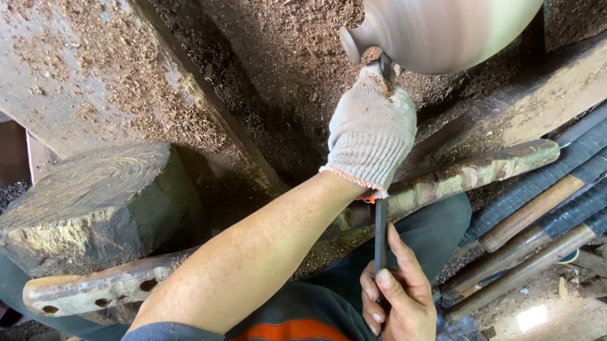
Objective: The person turns a wooden vessel on a spinning lathe, holding a long chisel against the rotating wood to shape and smooth its surface. They occasionally reposition the tool, steady the workpiece with a gloved hand, and resume cutting along the vessel's body and neck.
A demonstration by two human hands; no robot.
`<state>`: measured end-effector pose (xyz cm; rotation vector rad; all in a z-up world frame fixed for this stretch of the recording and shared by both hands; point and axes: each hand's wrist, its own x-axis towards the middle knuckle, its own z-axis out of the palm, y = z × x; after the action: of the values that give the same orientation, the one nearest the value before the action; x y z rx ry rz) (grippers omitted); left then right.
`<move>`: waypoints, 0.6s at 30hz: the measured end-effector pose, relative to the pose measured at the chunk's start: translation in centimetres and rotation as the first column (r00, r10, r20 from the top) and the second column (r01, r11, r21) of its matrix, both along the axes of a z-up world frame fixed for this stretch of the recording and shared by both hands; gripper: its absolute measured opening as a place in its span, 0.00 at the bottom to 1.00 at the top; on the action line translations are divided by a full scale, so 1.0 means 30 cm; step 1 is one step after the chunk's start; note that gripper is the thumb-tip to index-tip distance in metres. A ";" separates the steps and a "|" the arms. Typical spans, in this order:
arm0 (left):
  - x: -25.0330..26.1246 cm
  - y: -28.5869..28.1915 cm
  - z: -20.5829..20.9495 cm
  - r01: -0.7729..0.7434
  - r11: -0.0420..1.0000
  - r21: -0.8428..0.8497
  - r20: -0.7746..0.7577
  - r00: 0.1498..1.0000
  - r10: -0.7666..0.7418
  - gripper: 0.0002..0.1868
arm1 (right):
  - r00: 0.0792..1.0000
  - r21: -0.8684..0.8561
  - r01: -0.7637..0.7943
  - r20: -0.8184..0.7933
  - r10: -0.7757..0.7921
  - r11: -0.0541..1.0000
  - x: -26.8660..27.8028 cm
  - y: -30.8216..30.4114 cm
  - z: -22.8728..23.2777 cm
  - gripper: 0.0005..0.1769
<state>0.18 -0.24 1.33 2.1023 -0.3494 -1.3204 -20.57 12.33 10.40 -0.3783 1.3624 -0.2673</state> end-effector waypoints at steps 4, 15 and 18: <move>-0.001 0.001 0.008 0.009 1.000 0.016 0.087 0.996 -0.011 0.17 | 0.998 0.034 0.016 0.057 -0.018 0.999 -0.025 -0.001 -0.016 0.36; -0.012 -0.009 0.006 0.021 1.000 0.003 0.225 0.974 -0.021 0.17 | 0.972 0.076 0.041 0.226 -0.057 0.996 -0.062 -0.005 -0.045 0.37; -0.010 -0.009 0.008 0.042 0.998 0.048 0.181 0.982 -0.050 0.19 | 0.976 0.080 0.049 0.207 -0.065 0.996 -0.050 -0.005 -0.033 0.37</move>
<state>-0.11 -0.51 1.58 2.2718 -0.4523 -1.1736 -22.08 12.18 9.41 -0.2417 1.1735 -0.2945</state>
